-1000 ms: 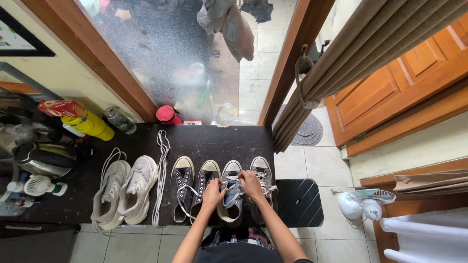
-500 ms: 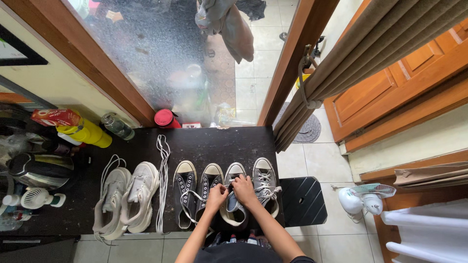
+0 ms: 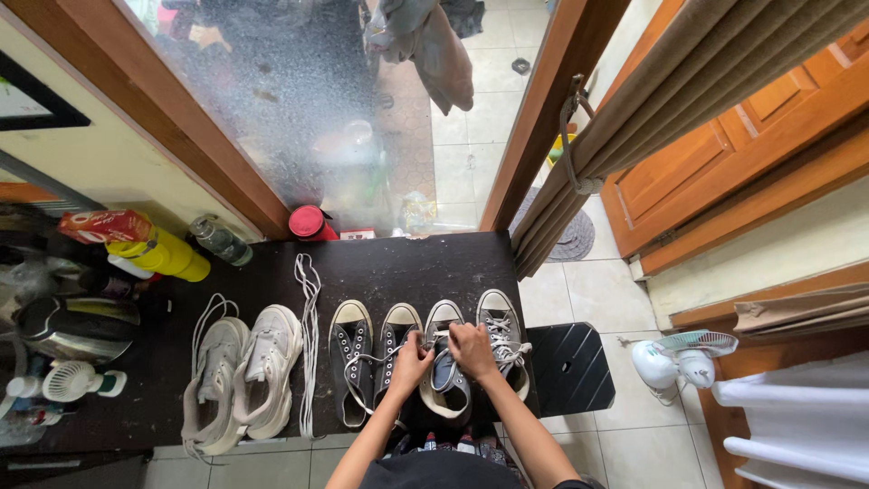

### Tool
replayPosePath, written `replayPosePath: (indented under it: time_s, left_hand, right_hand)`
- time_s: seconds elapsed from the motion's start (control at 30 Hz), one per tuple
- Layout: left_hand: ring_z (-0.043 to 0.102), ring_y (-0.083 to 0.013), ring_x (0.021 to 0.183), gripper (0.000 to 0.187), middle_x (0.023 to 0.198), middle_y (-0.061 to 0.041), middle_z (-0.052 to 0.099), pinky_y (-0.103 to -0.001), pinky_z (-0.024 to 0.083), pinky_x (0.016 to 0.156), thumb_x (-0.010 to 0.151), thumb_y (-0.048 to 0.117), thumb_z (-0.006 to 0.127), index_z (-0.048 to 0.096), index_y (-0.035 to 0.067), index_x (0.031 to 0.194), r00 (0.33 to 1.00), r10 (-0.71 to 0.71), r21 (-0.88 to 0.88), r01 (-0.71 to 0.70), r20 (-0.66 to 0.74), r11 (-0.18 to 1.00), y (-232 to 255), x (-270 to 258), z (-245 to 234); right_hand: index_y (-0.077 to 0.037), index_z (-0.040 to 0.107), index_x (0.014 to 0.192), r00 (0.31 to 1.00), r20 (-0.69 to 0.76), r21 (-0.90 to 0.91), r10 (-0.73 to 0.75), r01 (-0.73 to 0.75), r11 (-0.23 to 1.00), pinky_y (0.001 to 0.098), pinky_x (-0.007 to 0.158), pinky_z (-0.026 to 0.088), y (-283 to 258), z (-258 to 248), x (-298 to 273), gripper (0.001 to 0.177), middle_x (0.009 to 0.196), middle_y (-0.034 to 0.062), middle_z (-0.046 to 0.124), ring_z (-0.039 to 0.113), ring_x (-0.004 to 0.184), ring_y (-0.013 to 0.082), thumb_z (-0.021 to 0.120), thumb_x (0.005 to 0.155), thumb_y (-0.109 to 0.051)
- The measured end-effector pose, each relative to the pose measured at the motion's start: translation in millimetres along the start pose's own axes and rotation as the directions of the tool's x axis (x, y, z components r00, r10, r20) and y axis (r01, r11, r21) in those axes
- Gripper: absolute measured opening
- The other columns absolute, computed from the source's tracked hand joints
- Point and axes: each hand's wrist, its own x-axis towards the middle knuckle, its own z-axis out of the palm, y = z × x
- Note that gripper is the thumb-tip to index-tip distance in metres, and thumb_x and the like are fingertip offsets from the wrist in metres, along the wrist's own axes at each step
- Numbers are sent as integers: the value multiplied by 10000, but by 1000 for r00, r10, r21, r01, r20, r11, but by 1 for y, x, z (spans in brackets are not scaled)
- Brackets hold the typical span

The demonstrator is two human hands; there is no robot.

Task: The person unlaces a pair of black canvas shoes and then relaces them. They remove the laces, thread them back through the eyelets, and tie the laces into a knot.

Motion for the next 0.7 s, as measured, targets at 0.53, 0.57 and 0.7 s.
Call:
replayPosePath:
  time_s: [0.53,0.57,0.7]
  left_hand:
    - [704,-329,848,217,909,-84,722,-451,545,723,880,327,720,734,111,896,980,200,302,-187,-14,935,-11,3,-17]
    - [707,-322,854,217,913,-80,726,-448,547,724,886,331,715,737,116,909,984,179,303,-168,-7,938,-8,3,-18]
    - [724,-291,857,237,937,-63,735,-435,553,712,889,336,697,723,130,1003,987,158,214,-148,-28,965,6,-5,-26]
  right_hand:
    - [-93,686,1006,989,90,-130,121,-109,985,442,876,408,-21,-4,-7,211,1013,80,604,566,1027,262,752,854,-223]
    - [-82,690,991,986,135,-177,101,-76,981,439,876,407,-22,2,-5,227,1011,93,593,551,1018,269,764,853,-246]
    - [-70,703,906,998,53,-170,22,-12,985,455,895,410,-19,27,-3,219,1031,85,614,549,1051,281,792,779,-226]
